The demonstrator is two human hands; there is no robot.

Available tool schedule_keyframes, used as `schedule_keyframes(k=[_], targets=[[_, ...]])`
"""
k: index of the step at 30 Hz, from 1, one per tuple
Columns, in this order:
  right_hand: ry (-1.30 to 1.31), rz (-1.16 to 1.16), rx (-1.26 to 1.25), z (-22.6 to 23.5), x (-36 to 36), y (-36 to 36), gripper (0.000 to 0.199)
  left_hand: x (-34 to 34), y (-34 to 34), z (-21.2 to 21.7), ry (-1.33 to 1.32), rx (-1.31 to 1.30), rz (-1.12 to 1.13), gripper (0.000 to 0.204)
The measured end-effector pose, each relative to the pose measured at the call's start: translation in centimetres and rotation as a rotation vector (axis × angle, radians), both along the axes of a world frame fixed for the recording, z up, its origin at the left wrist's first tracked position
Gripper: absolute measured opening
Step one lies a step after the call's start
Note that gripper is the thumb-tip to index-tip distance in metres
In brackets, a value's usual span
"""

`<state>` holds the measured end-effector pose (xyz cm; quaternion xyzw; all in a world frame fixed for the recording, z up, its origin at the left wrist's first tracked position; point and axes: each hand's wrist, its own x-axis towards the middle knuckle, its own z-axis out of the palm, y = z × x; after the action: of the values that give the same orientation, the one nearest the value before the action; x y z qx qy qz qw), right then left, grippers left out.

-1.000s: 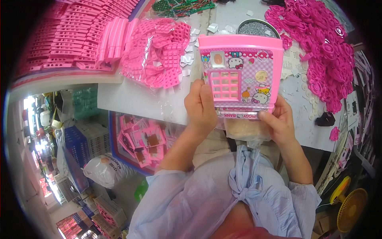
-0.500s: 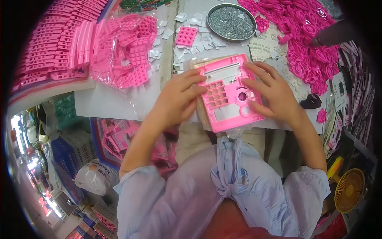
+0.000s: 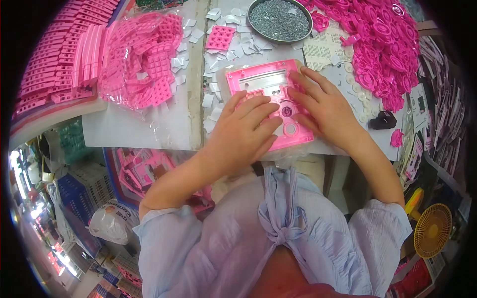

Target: Assemble internal electronic components and housing for a pink toy bank.

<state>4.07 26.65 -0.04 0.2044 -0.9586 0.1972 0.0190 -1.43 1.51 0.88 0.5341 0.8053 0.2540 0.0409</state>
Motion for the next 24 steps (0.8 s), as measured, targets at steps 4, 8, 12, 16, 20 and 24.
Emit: schedule_keyframes(k=[4, 8, 12, 16, 20, 24], targets=[[0.031, -0.125, -0.141, 0.0, 1.1, 0.8, 0.047, -0.3, 0.1, -1.8, -0.036, -0.027, -0.052, 0.039], [0.037, -0.656, -0.295, -0.5, 3.3, 6.8, 0.025, -0.8, -0.2, -2.0, -0.050, -0.027, -0.074, 0.043], [-0.151, -0.752, 0.019, 0.6, 5.0, 11.3, 0.023, -1.0, -0.3, -2.1, -0.068, -0.025, -0.085, 0.045], [-0.075, -0.570, 0.280, -0.5, 4.4, 10.6, 0.020, -1.1, -0.1, -2.0, -0.078, -0.013, -0.095, 0.046], [0.028, -0.536, 0.219, -0.6, 3.7, 11.2, 0.015, -0.8, 0.2, -1.2, -0.083, 0.134, -0.019, 0.037], [-0.339, -0.524, -0.458, 1.8, 3.4, 6.0, 0.017, 0.6, 1.7, 0.5, -0.511, 0.248, 0.181, 0.018]])
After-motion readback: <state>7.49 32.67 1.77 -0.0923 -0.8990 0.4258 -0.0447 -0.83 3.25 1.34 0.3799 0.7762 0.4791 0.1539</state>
